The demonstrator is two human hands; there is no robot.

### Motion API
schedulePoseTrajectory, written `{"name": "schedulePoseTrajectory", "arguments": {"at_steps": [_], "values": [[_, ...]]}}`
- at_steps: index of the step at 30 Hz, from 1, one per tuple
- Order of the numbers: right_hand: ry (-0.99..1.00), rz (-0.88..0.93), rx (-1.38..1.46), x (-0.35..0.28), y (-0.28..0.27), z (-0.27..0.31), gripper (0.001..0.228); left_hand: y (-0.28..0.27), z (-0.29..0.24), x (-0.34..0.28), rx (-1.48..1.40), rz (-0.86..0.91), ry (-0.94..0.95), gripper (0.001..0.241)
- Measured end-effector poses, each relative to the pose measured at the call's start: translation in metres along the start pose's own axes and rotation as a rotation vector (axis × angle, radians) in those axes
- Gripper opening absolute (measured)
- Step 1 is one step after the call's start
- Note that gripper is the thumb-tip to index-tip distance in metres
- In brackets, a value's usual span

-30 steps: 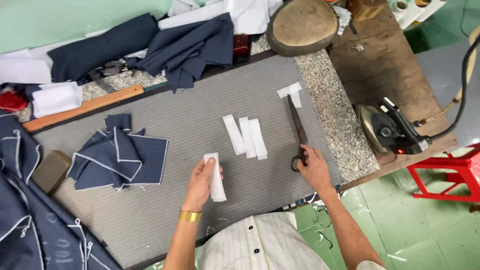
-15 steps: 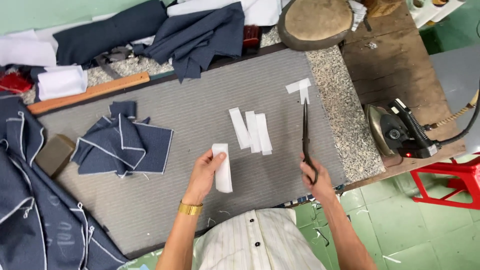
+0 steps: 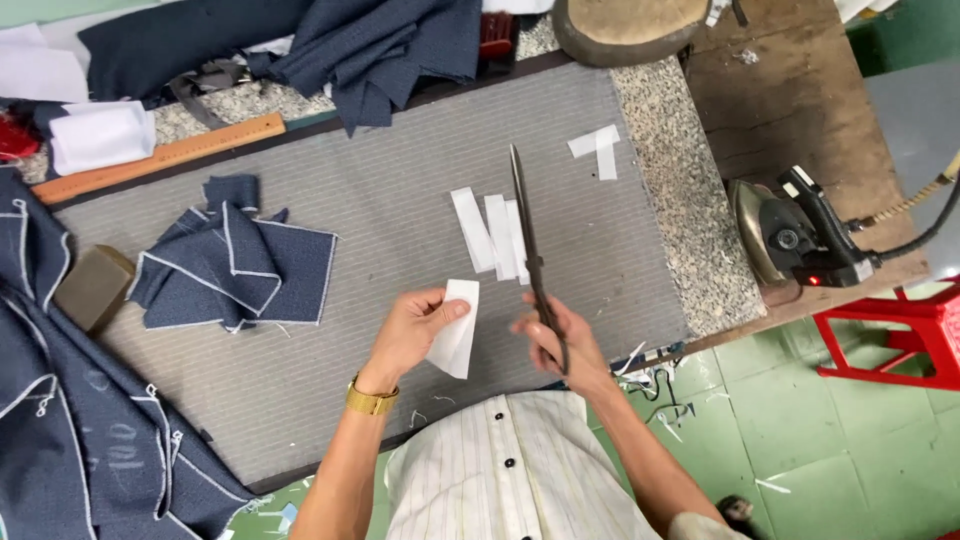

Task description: A person cuts small strips of white interfacing and irons them onto blue fabric pieces at a tailoring workstation.

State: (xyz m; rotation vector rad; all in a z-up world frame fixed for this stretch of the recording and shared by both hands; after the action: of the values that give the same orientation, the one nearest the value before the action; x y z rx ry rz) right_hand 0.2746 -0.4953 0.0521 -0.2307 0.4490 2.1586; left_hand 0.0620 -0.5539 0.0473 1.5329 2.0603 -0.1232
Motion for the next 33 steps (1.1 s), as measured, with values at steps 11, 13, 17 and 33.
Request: {"name": "schedulePoseTrajectory", "arguments": {"at_steps": [11, 13, 17, 33], "values": [[-0.078, -0.078, -0.054, 0.028, 0.025, 0.012, 0.056, 0.039, -0.03, -0.023, 0.183, 0.196, 0.11, 0.02], [-0.086, -0.107, -0.06, 0.028, 0.023, 0.01, 0.056, 0.042, -0.031, -0.023, 0.189, 0.192, 0.119, 0.021], [-0.115, -0.206, -0.077, 0.029, 0.02, 0.005, 0.052, 0.035, -0.013, -0.016, 0.097, 0.051, 0.122, 0.02], [-0.035, -0.373, -0.04, 0.03, 0.014, -0.006, 0.061, 0.038, -0.001, -0.008, 0.116, 0.034, 0.139, 0.015]]}}
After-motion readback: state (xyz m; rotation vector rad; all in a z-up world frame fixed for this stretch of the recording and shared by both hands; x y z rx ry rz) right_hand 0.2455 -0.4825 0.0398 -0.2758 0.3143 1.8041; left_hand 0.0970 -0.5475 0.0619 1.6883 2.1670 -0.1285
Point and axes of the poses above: each hand's wrist, its own x-axis towards the middle knuckle, its own y-axis out of the palm, z = x × y, the point moved 8 cm from there along x, towards the middle knuckle, and after that the axes turned 9 degrees about -x, right-handed, at the moved point
